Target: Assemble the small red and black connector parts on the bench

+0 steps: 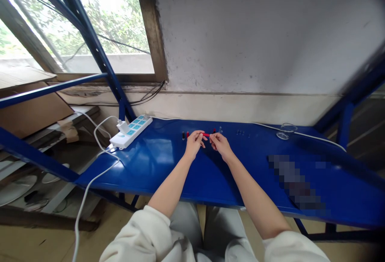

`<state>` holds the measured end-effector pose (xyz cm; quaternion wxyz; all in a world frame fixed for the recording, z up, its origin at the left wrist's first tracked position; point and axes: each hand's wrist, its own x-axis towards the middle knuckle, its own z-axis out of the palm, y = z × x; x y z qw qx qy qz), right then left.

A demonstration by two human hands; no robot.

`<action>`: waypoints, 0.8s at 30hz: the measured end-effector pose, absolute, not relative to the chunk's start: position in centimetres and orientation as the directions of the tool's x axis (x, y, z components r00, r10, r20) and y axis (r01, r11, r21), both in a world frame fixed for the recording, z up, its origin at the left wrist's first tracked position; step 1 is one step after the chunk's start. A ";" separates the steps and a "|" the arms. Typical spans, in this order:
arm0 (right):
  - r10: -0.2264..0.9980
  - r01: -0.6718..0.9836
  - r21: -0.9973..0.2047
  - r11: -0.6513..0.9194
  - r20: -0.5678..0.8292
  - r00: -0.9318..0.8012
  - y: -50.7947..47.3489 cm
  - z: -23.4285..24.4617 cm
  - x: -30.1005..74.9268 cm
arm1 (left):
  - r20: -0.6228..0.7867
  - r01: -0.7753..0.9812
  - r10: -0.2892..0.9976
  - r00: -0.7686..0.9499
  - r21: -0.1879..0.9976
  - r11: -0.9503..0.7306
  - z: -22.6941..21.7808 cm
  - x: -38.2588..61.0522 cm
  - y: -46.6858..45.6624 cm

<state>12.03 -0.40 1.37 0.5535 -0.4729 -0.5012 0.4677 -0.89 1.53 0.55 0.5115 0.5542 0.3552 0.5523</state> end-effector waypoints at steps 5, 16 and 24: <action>0.985 -0.016 -0.985 0.172 0.171 0.017 -0.4 1.5 12.2 | 0.243 -0.170 0.969 0.044 0.958 -0.232 0.8 -0.9 1.5; 0.967 0.137 -0.957 0.256 0.254 -0.032 0.1 0.9 12.6 | 0.242 -0.163 0.947 0.209 0.964 -0.211 1.3 -0.7 1.1; 0.947 0.569 -0.757 0.320 0.273 -0.170 0.2 0.7 14.7 | 0.281 -0.102 0.956 0.088 0.957 -0.272 0.3 -0.7 1.7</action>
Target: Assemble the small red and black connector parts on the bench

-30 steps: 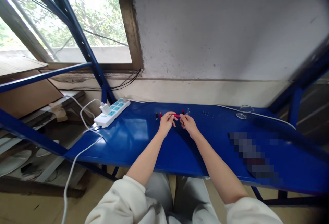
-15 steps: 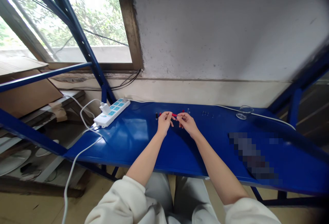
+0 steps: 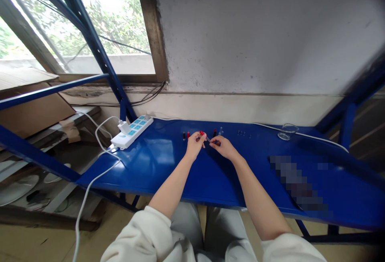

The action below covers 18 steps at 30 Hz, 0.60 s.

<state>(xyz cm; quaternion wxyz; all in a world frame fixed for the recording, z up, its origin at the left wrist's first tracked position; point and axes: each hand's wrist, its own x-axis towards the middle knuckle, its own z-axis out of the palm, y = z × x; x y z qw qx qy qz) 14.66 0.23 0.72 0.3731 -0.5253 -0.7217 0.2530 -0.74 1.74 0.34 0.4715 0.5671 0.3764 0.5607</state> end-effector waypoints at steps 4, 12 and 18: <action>0.984 0.697 -0.695 0.178 0.112 -0.140 0.4 0.6 16.6 | 0.282 -0.031 0.958 0.042 0.959 -0.281 0.0 -0.8 1.8; 0.979 0.766 -0.637 -0.091 0.082 0.186 0.7 0.6 17.7 | 0.246 0.359 0.947 0.208 0.881 -0.307 -0.6 1.0 2.4; 0.962 0.830 -0.534 -0.160 0.105 0.253 0.6 0.4 16.7 | 0.254 0.590 0.949 0.186 0.743 -0.315 0.1 3.2 4.3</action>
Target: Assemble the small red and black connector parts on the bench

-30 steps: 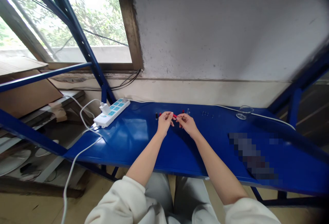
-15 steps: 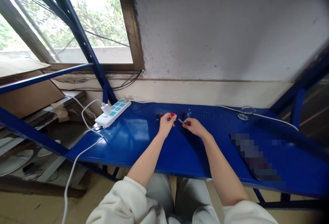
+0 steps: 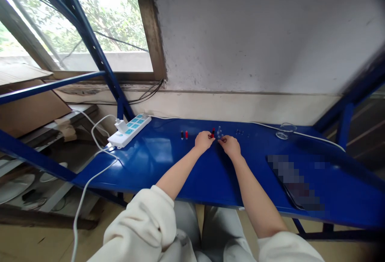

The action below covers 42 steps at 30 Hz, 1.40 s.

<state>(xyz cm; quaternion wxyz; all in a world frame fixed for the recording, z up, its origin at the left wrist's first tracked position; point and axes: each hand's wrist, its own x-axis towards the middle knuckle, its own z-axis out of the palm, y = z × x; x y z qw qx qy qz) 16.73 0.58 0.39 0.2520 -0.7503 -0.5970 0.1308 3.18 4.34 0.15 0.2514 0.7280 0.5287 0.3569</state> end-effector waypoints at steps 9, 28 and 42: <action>0.962 0.853 -0.487 -0.186 0.084 0.258 0.7 0.1 16.5 | 0.305 0.710 0.937 0.172 0.621 -0.333 -1.5 4.2 4.6; 0.972 0.907 -0.355 -0.225 -0.023 0.232 -0.3 1.5 15.9 | 0.285 0.710 0.953 -0.097 0.691 -0.135 1.1 -2.4 0.3; 0.999 0.928 -0.368 -0.052 -0.030 0.045 -0.6 1.6 14.8 | 0.292 0.471 0.956 0.007 0.843 -0.261 0.2 -2.6 1.7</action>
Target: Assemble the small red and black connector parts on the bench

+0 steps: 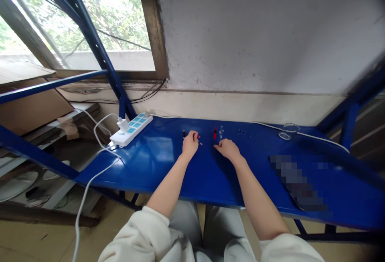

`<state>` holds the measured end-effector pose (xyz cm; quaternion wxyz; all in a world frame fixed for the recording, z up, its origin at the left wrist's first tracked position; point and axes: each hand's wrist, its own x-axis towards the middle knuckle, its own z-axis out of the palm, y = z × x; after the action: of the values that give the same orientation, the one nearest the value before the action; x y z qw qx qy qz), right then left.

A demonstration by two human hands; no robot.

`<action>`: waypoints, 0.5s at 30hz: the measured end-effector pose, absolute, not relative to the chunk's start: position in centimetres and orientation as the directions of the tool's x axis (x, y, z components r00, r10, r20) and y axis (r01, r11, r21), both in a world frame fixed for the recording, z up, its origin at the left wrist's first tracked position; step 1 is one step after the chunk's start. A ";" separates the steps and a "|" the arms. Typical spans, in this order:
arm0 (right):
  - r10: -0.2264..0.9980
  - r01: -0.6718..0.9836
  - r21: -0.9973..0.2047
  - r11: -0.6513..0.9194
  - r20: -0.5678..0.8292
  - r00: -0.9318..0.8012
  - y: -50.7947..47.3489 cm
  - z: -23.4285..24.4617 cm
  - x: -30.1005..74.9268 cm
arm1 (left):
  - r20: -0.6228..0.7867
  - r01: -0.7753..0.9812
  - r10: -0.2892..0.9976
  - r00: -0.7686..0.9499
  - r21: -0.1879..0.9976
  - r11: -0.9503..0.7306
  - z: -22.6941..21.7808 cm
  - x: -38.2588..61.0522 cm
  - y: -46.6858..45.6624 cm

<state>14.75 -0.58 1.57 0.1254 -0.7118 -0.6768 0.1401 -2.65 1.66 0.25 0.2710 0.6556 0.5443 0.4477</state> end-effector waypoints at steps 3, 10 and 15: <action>0.999 0.923 -0.382 -0.051 -0.012 0.050 -0.7 1.9 15.4 | 0.340 0.340 0.939 0.053 0.878 -0.337 -0.2 -1.8 1.5; 0.966 0.910 -0.381 -0.163 0.127 0.226 -0.9 2.0 18.4 | 0.325 0.308 0.940 0.101 0.888 -0.340 -0.6 -1.3 1.3; 0.973 0.944 -0.287 -0.165 0.110 0.203 -0.8 1.2 18.0 | 0.281 0.278 0.955 0.100 0.913 -0.298 -0.6 -1.3 1.4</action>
<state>17.97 -0.82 1.15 0.1474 -0.7615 -0.6292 0.0497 -1.28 1.39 -0.63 0.3561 0.6505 0.4738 0.4750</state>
